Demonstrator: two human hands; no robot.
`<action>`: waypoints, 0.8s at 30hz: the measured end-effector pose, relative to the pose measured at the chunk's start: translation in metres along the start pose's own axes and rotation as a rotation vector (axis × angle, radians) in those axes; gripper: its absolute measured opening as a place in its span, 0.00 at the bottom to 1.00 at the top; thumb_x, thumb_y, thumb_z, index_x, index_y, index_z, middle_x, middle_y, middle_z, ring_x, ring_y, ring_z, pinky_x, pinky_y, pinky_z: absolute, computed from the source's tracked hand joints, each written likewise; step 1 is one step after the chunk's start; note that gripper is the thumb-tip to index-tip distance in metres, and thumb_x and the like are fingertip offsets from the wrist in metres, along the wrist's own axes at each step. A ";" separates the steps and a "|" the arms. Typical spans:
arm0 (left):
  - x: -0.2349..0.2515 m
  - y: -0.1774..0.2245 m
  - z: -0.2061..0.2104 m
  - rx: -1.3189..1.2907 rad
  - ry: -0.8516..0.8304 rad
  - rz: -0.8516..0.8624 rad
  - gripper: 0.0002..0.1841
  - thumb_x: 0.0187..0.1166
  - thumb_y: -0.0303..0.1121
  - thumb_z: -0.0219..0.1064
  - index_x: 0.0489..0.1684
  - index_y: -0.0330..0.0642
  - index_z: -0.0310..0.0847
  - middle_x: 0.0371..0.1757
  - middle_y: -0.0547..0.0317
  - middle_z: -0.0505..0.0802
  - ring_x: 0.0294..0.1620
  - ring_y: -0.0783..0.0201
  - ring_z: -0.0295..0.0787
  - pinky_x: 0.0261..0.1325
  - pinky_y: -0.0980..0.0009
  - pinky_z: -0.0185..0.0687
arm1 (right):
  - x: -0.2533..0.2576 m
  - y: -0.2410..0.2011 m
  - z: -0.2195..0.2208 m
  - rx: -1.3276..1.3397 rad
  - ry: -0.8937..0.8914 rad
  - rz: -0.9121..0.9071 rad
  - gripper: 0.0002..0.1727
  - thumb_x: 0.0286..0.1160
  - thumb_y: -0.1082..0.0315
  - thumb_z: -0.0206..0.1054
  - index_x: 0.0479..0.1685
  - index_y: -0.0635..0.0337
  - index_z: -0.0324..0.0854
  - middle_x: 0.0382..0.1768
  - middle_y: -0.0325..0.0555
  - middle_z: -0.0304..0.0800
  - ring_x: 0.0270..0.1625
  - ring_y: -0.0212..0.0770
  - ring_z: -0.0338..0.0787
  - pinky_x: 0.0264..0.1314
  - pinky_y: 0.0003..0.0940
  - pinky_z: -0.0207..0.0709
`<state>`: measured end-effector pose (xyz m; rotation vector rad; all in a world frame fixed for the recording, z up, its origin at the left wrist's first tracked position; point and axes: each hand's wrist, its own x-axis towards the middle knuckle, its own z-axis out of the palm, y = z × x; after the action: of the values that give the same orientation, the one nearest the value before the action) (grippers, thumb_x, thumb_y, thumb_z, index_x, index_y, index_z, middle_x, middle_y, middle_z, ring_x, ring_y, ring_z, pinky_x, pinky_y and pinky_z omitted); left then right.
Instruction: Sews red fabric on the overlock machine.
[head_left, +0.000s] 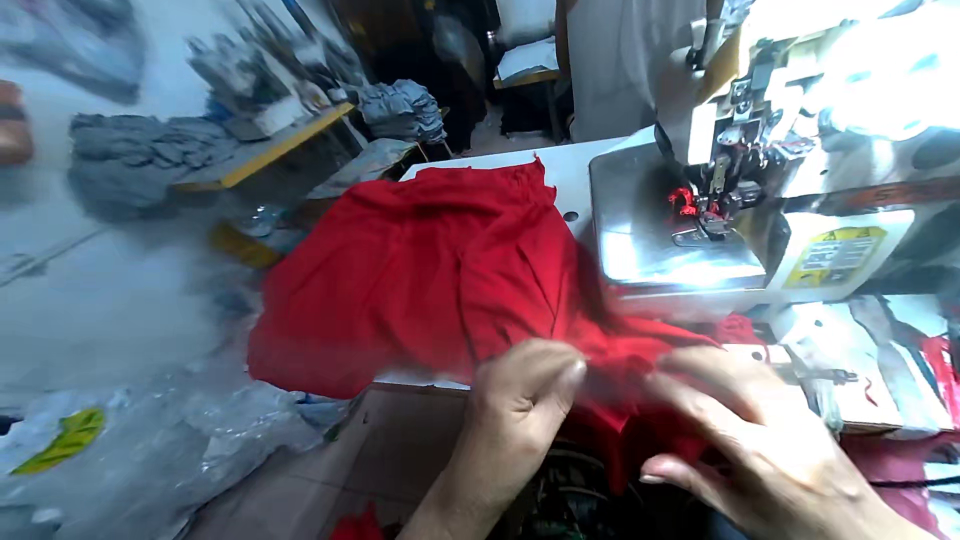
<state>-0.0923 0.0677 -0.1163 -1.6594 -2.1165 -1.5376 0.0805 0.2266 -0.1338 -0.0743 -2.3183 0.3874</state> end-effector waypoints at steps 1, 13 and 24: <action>0.003 0.002 -0.002 0.013 0.002 -0.006 0.11 0.80 0.34 0.64 0.33 0.42 0.93 0.41 0.68 0.94 0.48 0.82 0.88 0.53 0.85 0.84 | -0.002 0.001 0.008 -0.009 -0.022 0.014 0.27 0.81 0.39 0.61 0.65 0.47 0.85 0.57 0.48 0.92 0.62 0.46 0.90 0.61 0.44 0.81; 0.005 0.008 -0.064 -0.297 0.241 -0.074 0.11 0.85 0.48 0.62 0.51 0.72 0.93 0.49 0.87 0.95 0.49 0.85 0.90 0.53 0.83 0.86 | 0.019 0.010 0.034 -0.227 -0.076 0.129 0.22 0.73 0.51 0.68 0.60 0.54 0.91 0.38 0.50 0.91 0.37 0.53 0.92 0.36 0.52 0.84; -0.037 0.065 -0.010 0.063 0.018 0.056 0.11 0.82 0.24 0.57 0.40 0.32 0.89 0.48 0.46 0.95 0.60 0.64 0.90 0.70 0.72 0.79 | 0.068 -0.025 0.015 0.093 0.118 0.037 0.14 0.78 0.61 0.59 0.33 0.54 0.89 0.31 0.37 0.88 0.36 0.32 0.87 0.35 0.26 0.79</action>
<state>-0.0328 0.0296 -0.0896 -1.6636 -2.0688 -1.4492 0.0233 0.2105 -0.0893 -0.0926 -2.1821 0.4958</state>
